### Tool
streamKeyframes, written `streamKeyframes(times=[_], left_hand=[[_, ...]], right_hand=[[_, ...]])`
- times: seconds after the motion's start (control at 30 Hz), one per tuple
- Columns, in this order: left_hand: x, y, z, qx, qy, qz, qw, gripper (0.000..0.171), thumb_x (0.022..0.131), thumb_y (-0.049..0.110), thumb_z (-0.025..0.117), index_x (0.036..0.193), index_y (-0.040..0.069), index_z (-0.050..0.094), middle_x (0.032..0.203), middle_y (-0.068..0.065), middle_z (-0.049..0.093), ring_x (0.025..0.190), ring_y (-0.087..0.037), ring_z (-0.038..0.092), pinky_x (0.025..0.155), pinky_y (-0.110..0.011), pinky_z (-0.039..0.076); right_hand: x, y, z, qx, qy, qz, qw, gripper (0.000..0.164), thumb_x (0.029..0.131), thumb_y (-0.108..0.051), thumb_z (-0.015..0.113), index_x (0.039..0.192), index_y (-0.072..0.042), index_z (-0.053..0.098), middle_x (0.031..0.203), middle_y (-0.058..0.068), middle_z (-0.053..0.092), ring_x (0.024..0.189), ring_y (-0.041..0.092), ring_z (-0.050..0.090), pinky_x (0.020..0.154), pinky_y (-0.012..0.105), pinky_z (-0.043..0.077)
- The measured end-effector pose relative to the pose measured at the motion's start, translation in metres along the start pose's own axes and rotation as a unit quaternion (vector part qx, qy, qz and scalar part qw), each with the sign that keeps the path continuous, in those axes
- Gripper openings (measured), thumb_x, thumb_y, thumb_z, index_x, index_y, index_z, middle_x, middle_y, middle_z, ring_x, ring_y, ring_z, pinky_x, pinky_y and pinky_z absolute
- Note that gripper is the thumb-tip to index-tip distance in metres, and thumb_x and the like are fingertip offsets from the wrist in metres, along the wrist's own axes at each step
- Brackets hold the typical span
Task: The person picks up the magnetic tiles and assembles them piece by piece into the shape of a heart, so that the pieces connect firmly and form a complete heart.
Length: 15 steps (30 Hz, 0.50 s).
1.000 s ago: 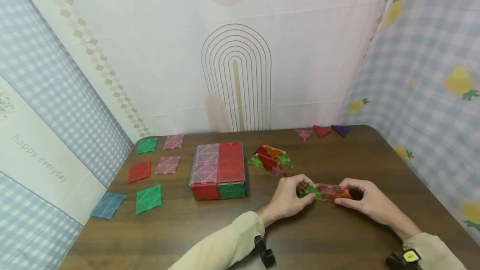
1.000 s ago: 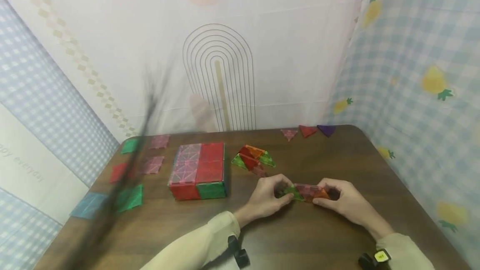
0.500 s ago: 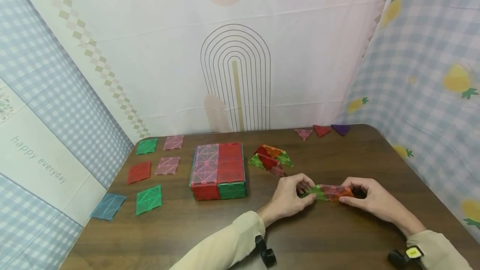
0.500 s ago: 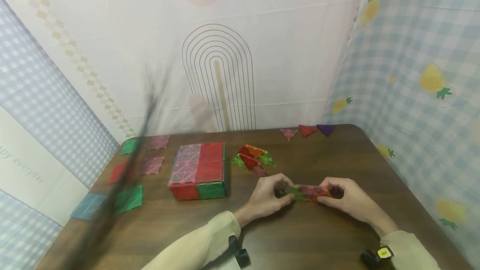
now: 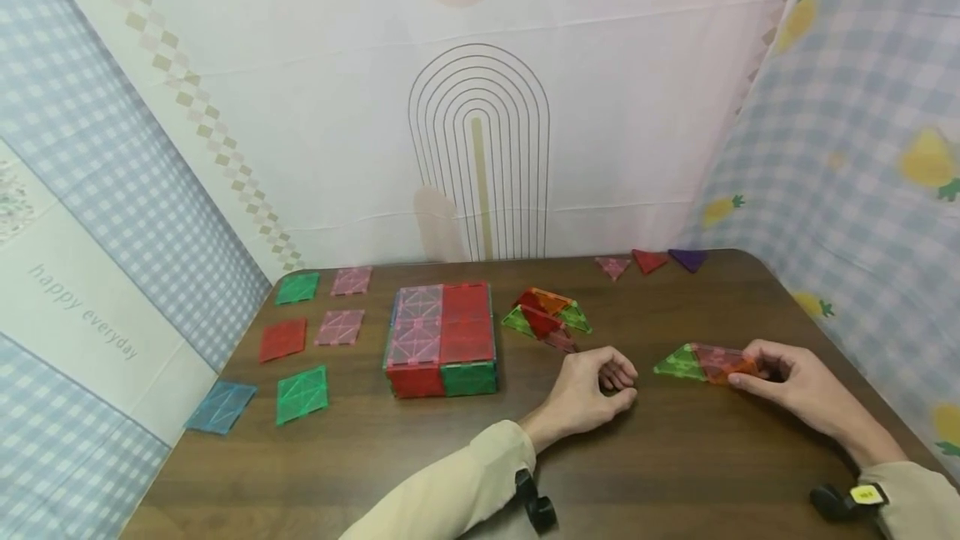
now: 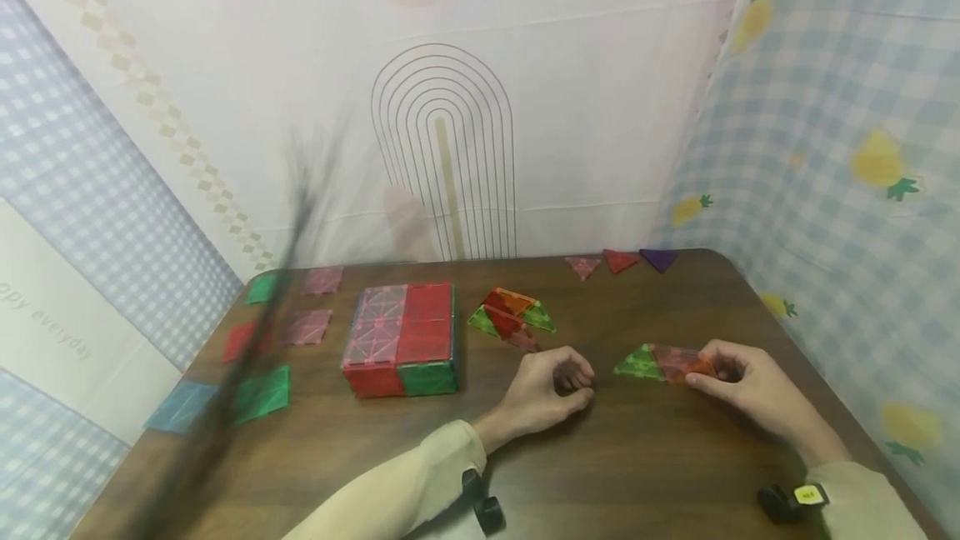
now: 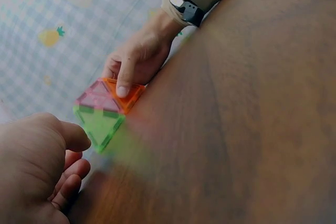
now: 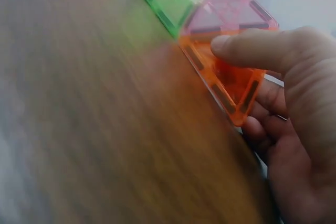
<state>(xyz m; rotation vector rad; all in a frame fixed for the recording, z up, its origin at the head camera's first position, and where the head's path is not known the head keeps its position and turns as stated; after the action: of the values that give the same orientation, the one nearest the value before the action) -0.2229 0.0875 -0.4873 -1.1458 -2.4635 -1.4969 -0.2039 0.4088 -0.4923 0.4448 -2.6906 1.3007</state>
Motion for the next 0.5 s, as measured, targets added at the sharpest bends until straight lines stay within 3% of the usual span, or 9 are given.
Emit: streamKeyframes(times=[0.23,0.5], left_hand=[[0.001,-0.001,0.003,-0.008,-0.01,-0.009,0.9999,0.015,0.098,0.004,0.083,0.11,0.01,0.075,0.094,0.007,0.075,0.081,0.015,0.06,0.077,-0.01,0.057],[0.001,-0.006,0.003,-0.006,-0.012,-0.014,0.9998,0.015,0.099,0.006,0.083,0.11,0.012,0.075,0.093,0.012,0.072,0.081,0.016,0.059,0.077,-0.009,0.057]], right_hand=[[0.011,0.006,0.009,-0.021,0.036,0.018,0.999,0.019,0.099,-0.017,0.087,0.099,-0.017,0.068,0.076,0.001,0.057,0.06,0.016,0.047,0.052,0.034,0.037],[0.052,-0.012,0.037,-0.032,0.091,-0.023,0.995,0.015,0.099,-0.015,0.088,0.102,-0.017,0.073,0.082,0.0,0.067,0.065,0.011,0.054,0.057,0.027,0.042]])
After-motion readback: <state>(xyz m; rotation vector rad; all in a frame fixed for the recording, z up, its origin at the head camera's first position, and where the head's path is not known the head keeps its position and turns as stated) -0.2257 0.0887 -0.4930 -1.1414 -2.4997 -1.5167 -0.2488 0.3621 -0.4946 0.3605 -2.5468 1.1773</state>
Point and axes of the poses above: each hand's wrist, its own x-axis towards the middle knuckle, its own z-axis out of the palm, y = z × x, the point moved 5 cm from there along x, towards the middle knuckle
